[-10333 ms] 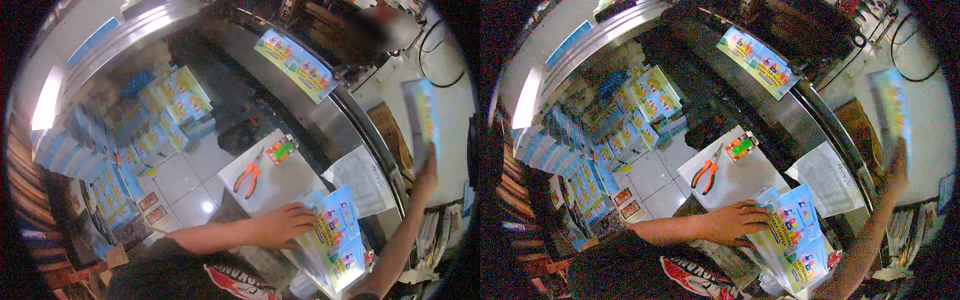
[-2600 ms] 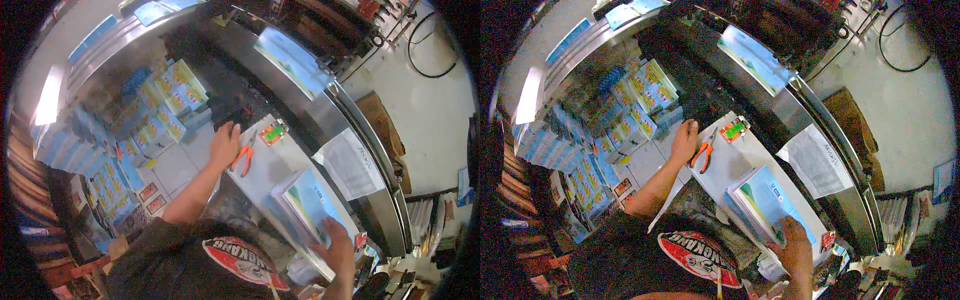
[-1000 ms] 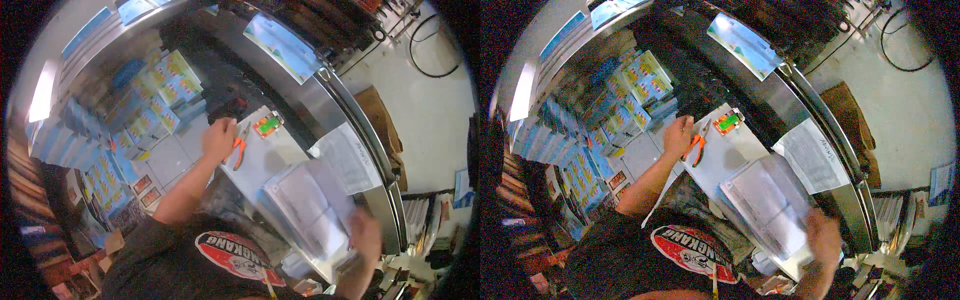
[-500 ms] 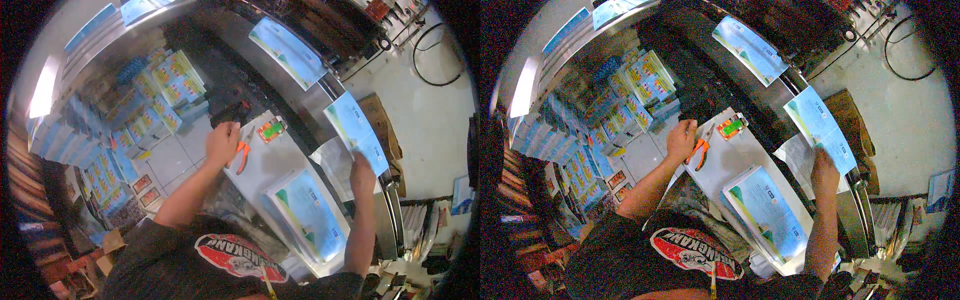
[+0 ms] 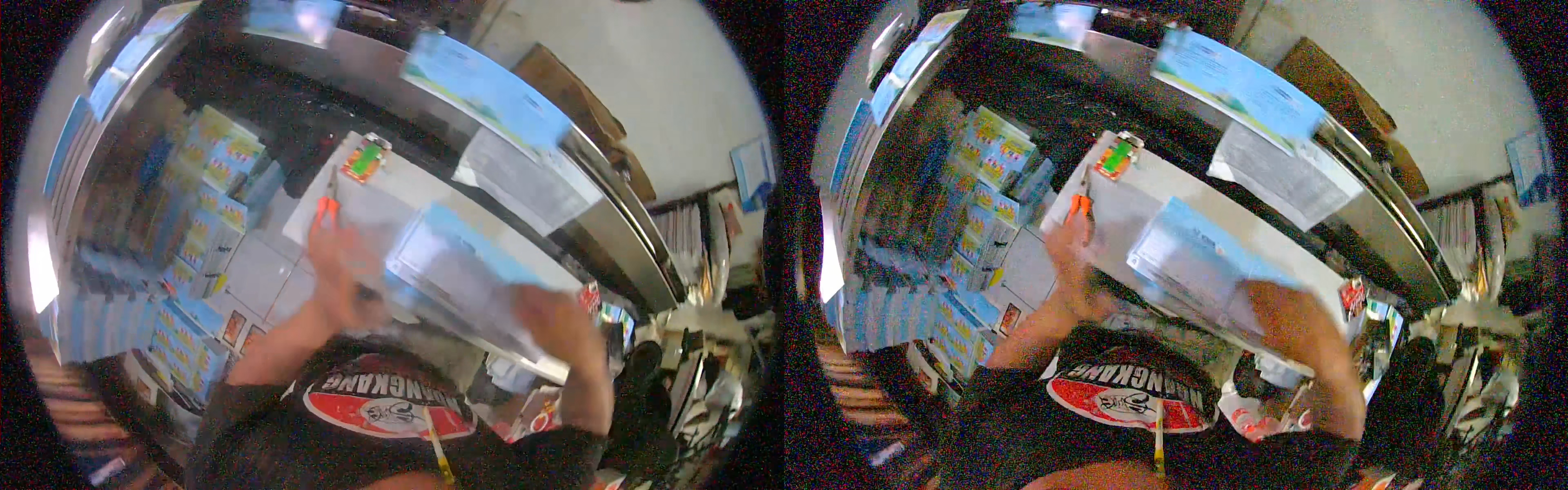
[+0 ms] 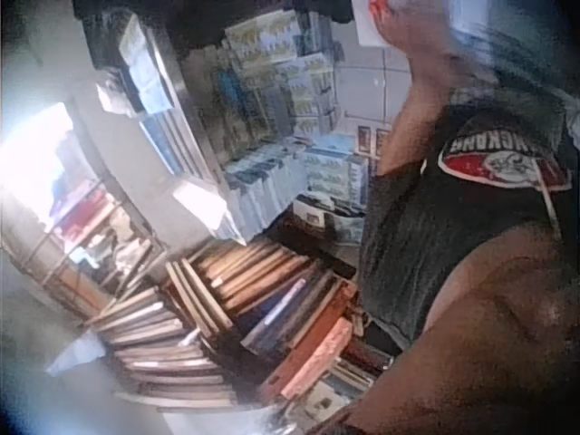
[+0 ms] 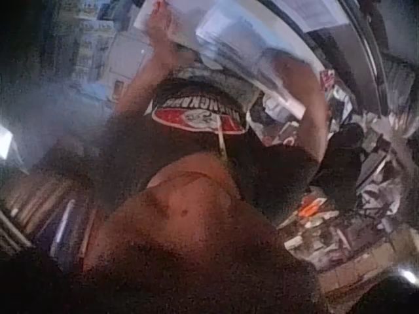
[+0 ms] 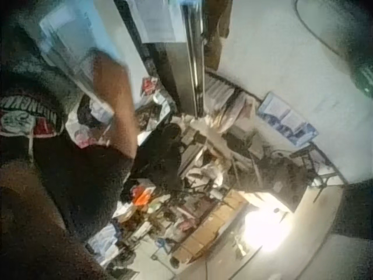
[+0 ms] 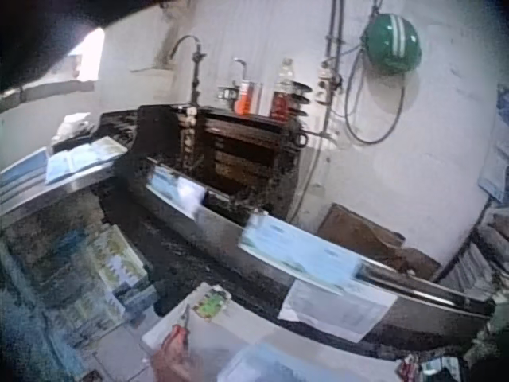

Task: The person straightens and sorts stacks of printed sheets at a machine, moves them to a table, and assembles booklets by inserting inner pages into paper covers by hand.

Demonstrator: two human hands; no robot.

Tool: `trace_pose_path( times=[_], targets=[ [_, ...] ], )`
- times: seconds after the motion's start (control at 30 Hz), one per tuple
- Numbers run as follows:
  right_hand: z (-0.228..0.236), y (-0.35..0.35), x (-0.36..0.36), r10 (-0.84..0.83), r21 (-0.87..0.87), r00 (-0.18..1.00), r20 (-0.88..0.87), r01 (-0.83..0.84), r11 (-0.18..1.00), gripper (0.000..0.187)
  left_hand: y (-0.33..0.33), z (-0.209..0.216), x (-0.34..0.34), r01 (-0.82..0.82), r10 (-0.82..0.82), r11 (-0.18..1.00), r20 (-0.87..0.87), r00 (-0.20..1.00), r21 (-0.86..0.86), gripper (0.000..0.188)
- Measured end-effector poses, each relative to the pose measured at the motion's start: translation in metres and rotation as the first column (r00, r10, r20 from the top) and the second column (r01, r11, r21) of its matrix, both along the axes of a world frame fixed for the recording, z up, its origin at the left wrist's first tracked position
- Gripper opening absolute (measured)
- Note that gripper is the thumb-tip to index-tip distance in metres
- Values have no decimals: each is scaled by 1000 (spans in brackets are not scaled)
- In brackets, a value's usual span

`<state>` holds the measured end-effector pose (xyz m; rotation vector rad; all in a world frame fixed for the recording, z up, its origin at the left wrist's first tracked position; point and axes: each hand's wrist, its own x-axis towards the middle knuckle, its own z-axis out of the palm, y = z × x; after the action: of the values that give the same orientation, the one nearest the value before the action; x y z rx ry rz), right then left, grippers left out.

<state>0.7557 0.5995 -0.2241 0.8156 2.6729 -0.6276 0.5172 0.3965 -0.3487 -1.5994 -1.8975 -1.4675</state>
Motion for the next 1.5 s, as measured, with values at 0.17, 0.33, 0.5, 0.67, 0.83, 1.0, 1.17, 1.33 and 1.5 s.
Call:
trace_pose_path(
  times=[0.17,0.33,0.5,0.67,0.83,1.0,1.17,1.33,1.5],
  targets=[
    [24,99,-51,164,298,981,-103,-127,946,31,15,-11,67,211,-332,847,-176,927,-489,62],
    [10,119,-55,188,210,975,-119,-161,964,33,17,-19,72,159,-292,863,-217,932,-480,63],
    [15,119,-51,177,100,965,-191,-161,982,33,19,-16,71,168,-282,871,-191,940,-461,60],
    [58,121,-55,39,413,937,-347,115,904,34,10,-8,53,126,-242,883,-207,948,-452,62],
    [71,144,-102,375,769,695,-614,418,484,43,11,-30,-32,-249,232,947,-103,967,-205,49],
    [-20,154,-159,219,702,930,-295,55,710,30,4,-72,-133,-587,597,803,152,788,-108,41],
    [-29,60,-98,200,395,959,-203,-107,912,52,2,-112,-156,-619,757,617,152,636,-485,53],
    [-27,-47,-23,164,443,984,65,-176,879,76,11,-107,-152,-621,771,613,200,604,-489,58],
    [-30,-37,2,184,276,983,-20,-172,946,61,18,-82,-144,-517,693,706,321,646,-485,50]
  ],
)
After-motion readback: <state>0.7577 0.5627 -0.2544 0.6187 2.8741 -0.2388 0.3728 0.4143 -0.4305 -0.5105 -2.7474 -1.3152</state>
